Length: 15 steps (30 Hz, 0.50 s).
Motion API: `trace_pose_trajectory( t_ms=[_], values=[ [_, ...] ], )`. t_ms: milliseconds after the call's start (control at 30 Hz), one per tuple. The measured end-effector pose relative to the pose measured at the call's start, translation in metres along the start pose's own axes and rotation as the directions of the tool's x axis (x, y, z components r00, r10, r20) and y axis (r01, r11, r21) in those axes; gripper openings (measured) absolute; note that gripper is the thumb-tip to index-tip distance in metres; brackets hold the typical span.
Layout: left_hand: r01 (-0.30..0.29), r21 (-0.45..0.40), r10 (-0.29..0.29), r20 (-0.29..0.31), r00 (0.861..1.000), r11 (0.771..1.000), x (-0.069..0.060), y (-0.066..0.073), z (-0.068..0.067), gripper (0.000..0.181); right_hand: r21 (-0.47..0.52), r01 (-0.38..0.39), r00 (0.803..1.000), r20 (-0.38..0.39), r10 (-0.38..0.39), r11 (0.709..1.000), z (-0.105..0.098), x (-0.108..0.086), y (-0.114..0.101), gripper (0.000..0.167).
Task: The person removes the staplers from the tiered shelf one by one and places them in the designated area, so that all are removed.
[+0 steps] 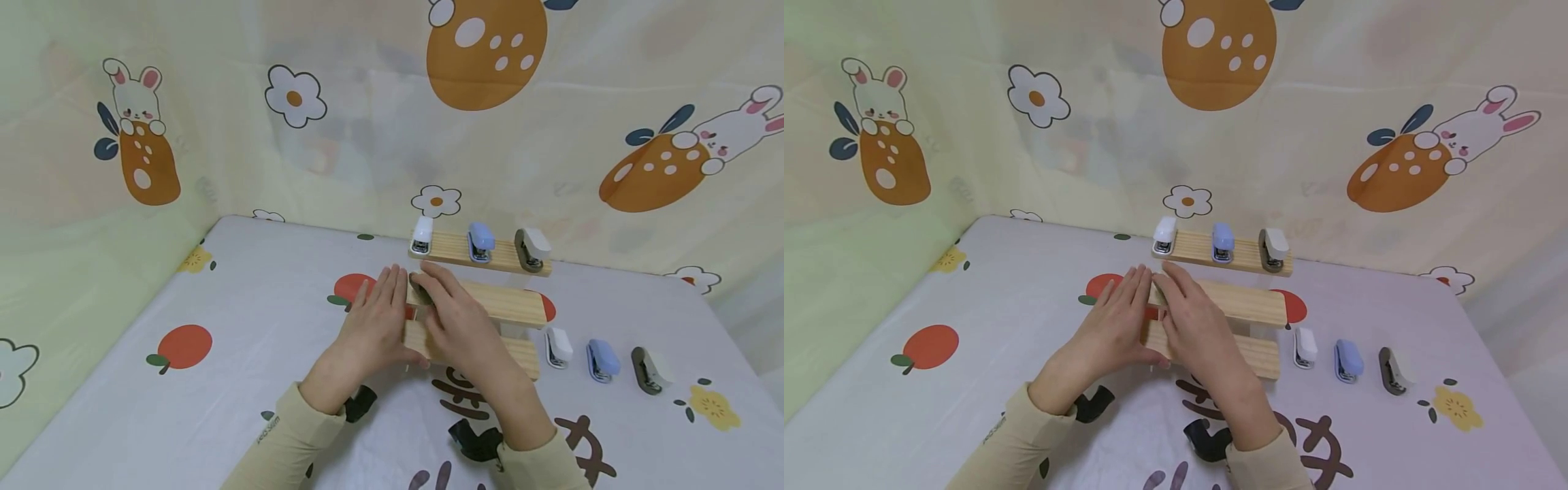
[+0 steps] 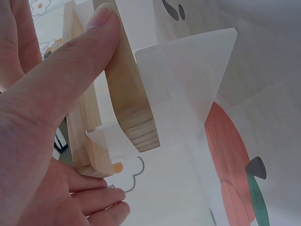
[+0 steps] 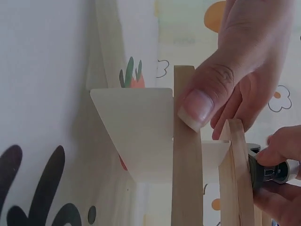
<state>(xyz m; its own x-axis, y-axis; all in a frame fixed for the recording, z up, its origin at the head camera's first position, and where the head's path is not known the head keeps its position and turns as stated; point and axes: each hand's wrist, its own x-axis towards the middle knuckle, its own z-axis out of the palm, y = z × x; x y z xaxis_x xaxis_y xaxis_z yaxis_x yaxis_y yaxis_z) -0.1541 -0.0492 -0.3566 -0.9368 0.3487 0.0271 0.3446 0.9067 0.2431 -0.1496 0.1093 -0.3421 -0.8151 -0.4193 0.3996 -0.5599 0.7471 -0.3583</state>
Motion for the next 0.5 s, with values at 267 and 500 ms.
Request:
trace_pose_trajectory(
  t_ms=[267, 500],
  values=[
    [0.012, 0.004, -0.012, 0.006, 1.000, 1.000, 0.0013, 0.0008, 0.0012, 0.141, -0.039, 0.020, 0.998, -0.054, -0.022, 0.999, -0.0027, -0.0010, 0.0042, 0.037],
    [0.014, 0.006, -0.014, 0.010, 1.000, 1.000, 0.0015, 0.0005, 0.0007, 0.142, -0.030, 0.024, 0.999, -0.044, -0.025, 0.999, -0.0015, -0.0004, 0.0052, 0.039]
  ],
)
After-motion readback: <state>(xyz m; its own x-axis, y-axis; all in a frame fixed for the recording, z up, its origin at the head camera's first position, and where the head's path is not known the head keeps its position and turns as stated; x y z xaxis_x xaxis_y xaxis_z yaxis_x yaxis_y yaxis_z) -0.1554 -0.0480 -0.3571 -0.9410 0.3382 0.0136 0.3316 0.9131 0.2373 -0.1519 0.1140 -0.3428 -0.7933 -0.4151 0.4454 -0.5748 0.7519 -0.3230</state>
